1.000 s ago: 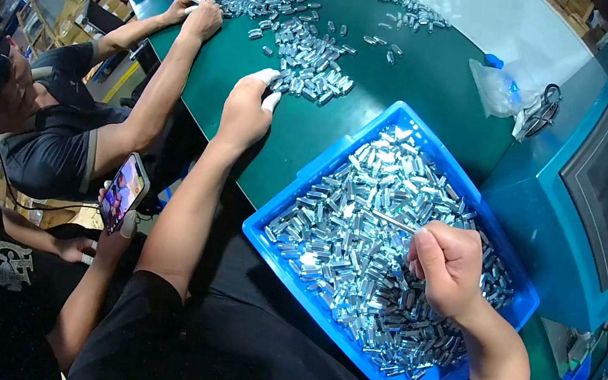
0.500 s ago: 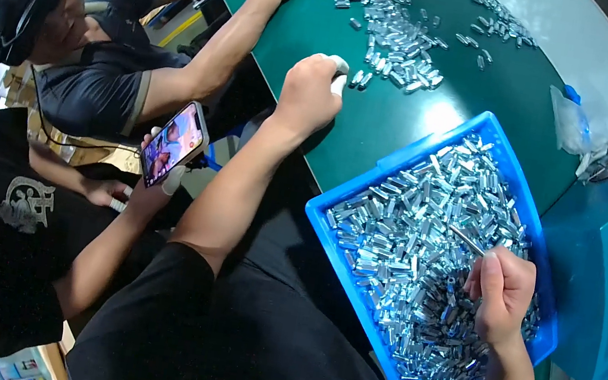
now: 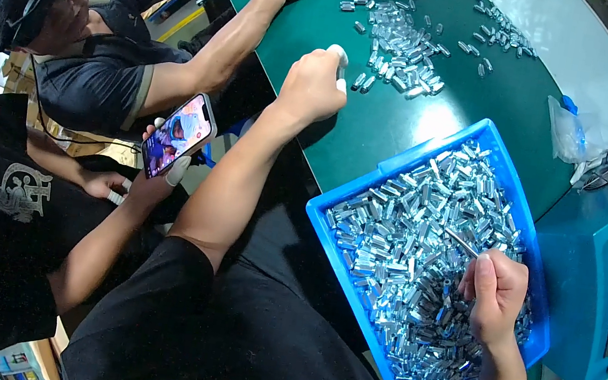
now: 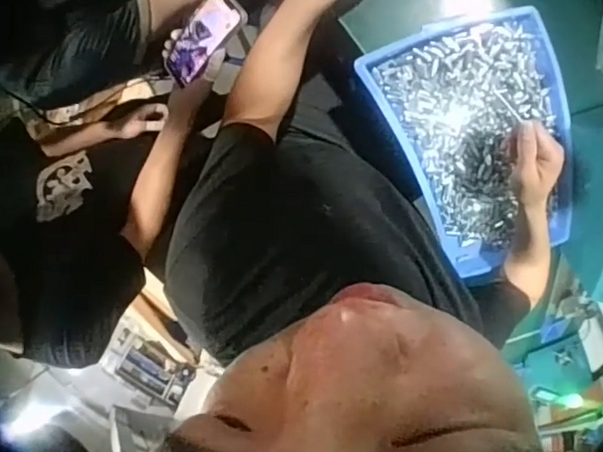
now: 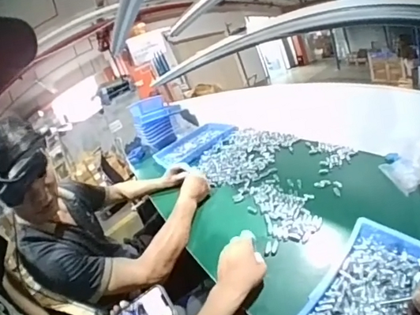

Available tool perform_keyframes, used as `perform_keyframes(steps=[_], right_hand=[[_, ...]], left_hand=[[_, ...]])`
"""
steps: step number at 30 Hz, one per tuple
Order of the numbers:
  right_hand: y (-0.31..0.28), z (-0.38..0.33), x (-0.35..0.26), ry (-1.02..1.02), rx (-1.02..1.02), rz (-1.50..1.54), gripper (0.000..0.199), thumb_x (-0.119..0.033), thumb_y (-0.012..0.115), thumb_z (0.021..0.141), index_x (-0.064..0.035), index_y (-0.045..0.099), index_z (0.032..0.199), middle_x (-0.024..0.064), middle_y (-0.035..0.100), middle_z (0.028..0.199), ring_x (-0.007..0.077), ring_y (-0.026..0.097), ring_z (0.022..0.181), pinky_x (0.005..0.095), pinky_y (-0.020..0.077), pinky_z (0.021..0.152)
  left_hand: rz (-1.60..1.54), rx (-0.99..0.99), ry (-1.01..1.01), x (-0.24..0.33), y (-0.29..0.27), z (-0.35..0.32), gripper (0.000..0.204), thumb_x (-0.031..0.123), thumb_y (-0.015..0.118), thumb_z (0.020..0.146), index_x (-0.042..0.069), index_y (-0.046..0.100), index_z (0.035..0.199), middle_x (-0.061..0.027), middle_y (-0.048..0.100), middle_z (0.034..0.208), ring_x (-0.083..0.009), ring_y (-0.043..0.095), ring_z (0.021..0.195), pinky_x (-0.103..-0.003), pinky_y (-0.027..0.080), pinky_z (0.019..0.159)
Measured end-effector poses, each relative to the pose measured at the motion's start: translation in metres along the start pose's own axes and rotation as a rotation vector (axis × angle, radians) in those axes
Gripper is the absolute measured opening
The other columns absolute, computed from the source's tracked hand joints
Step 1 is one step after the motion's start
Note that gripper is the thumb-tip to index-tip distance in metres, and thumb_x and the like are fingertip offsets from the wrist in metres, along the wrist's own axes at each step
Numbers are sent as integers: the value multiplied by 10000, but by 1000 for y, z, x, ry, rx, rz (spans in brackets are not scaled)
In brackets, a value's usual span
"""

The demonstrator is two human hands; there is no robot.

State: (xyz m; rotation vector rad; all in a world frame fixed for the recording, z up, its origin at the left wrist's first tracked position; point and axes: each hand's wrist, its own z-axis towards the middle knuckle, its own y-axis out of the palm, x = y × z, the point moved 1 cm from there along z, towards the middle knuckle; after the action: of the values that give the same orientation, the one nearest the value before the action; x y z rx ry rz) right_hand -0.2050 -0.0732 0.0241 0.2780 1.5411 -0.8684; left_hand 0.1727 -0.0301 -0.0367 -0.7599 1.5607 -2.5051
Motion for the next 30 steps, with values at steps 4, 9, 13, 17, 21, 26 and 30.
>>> perform_keyframes(steps=[4,9,13,17,21,26,30], right_hand=[[-2,0,0,-34,-27,-2,442,-211,471,1035,-25,516,636,45,537,535,103,490,437,255,373,439],[-2,0,0,-45,-24,-9,442,-217,473,1032,-30,525,634,39,537,526,101,493,429,254,369,433],[-3,-1,3,-37,-31,-6,447,-223,470,1031,-29,527,632,36,536,521,104,494,424,254,364,431],[-1,0,2,-79,-62,5,446,-222,463,1031,-22,534,638,40,537,521,110,497,423,258,366,431],[-3,-3,5,-84,-77,11,436,-215,462,1028,-19,546,648,44,541,524,114,505,427,259,373,434],[-1,-2,-3,-64,-57,-27,416,-190,459,1021,-21,556,654,42,550,530,119,519,432,259,386,442],[-2,-3,-4,-58,-68,-47,394,-170,470,1013,-16,563,663,44,553,539,123,523,437,258,392,447]], left_hand=[[-165,21,-38,-2,-9,-5,204,-9,624,708,-2,592,910,-213,665,843,-399,663,778,-467,537,758],[-351,87,-42,19,-29,-26,254,-9,664,733,-9,639,986,-187,679,829,-342,686,756,-408,552,720],[-1135,-161,-150,70,-43,-52,159,63,745,876,14,674,1010,-19,680,831,-99,635,739,-257,521,675],[-1489,-539,-157,122,-55,-86,144,40,730,889,13,656,1010,-35,686,860,-93,649,767,-239,516,675],[-1371,-559,-96,139,-43,-98,165,34,743,873,19,669,1020,-18,685,863,-73,639,785,-237,507,694],[-1297,-530,-85,135,-40,-102,156,44,754,865,25,682,1002,-5,684,860,-59,622,782,-233,496,696],[-1241,-644,-38,140,-40,-104,153,46,748,870,23,675,1002,-15,683,848,-63,624,776,-238,501,694]])
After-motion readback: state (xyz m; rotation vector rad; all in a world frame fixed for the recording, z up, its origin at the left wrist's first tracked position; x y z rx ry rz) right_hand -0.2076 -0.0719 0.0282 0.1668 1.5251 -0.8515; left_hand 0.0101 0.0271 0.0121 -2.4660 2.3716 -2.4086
